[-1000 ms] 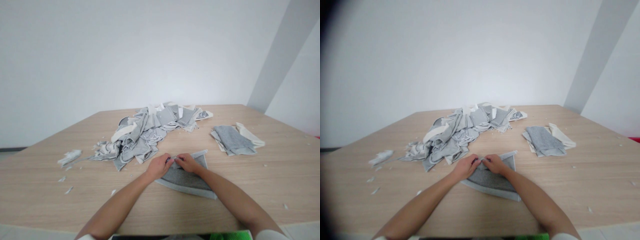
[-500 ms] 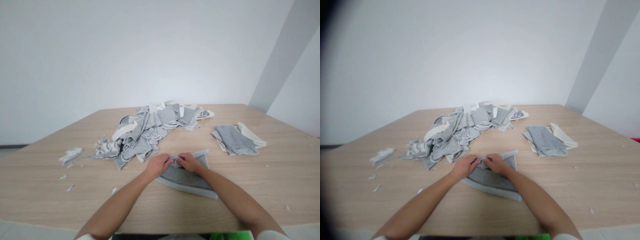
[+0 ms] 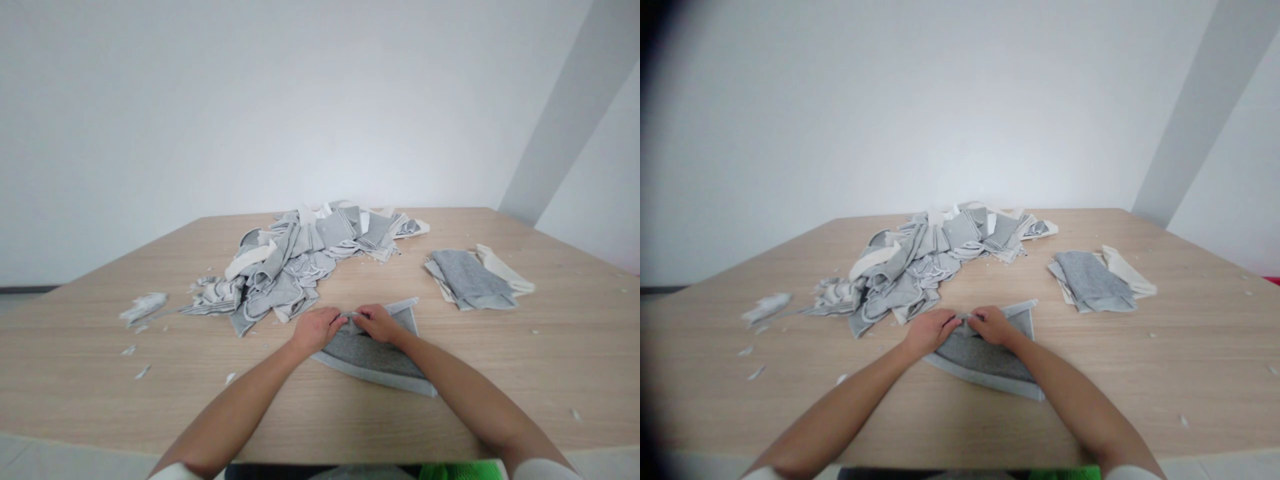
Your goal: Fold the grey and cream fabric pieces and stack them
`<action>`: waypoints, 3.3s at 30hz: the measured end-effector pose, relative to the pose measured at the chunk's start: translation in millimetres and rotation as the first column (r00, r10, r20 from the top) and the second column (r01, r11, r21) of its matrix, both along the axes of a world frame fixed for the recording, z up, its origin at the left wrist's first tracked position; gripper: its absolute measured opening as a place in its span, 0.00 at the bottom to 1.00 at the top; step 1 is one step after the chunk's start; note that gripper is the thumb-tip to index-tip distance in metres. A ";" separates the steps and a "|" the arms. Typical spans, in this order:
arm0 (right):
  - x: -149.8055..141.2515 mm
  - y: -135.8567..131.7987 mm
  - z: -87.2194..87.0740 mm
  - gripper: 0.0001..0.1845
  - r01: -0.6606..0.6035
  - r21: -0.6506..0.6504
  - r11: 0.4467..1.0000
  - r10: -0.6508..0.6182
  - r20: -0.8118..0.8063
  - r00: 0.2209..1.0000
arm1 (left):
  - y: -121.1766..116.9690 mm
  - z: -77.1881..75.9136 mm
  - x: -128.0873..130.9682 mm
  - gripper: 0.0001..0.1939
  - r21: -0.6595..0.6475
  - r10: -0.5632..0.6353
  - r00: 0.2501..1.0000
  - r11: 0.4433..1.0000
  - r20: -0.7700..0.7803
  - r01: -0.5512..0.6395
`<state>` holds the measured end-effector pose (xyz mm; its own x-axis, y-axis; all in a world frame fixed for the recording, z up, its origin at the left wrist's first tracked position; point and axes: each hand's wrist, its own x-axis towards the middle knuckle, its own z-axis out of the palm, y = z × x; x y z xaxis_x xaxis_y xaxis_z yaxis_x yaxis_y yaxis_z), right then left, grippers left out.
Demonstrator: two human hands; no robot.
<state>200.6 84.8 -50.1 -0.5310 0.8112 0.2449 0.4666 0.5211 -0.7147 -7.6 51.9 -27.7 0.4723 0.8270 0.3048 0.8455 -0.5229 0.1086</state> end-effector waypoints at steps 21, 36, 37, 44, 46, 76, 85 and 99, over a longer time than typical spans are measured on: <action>-1.2 1.4 -3.4 0.18 0.007 0.030 1.000 -0.008 0.023 1.000 | -1.8 3.4 0.5 0.25 0.019 0.009 0.998 1.000 -0.062 -0.008; -1.3 -1.3 1.5 0.17 0.008 0.032 0.999 -0.009 0.042 0.999 | 4.2 13.8 -10.9 0.24 0.041 0.187 0.982 0.981 0.021 -0.188; -1.2 -1.3 1.3 0.17 0.007 0.033 0.999 -0.008 0.045 0.999 | 6.6 14.9 -13.6 0.25 0.039 0.248 0.969 0.968 0.021 -0.248; -1.1 -1.6 0.2 0.17 0.012 0.025 1.000 -0.013 0.040 0.999 | 19.2 12.0 -25.5 0.29 -0.042 0.442 0.878 0.889 -0.185 -0.456; -1.1 -1.8 0.6 0.17 0.010 0.026 1.000 -0.011 0.041 0.999 | 20.7 9.1 -26.3 0.29 -0.071 0.439 0.870 0.883 -0.226 -0.464; -1.1 -2.5 0.3 0.18 -0.004 0.053 0.999 0.001 0.051 0.999 | 23.2 6.0 -36.7 0.24 -0.147 0.385 0.875 0.886 -0.294 -0.439; -0.8 -3.6 1.9 0.18 -0.001 0.046 0.999 -0.002 0.062 0.998 | 24.1 2.5 -35.4 0.24 -0.137 0.404 0.865 0.879 -0.297 -0.458; -4.7 -0.9 -2.3 0.16 0.032 0.058 0.998 -0.037 0.088 0.995 | 23.4 6.0 -33.9 0.18 -0.074 0.374 0.892 0.912 -0.255 -0.403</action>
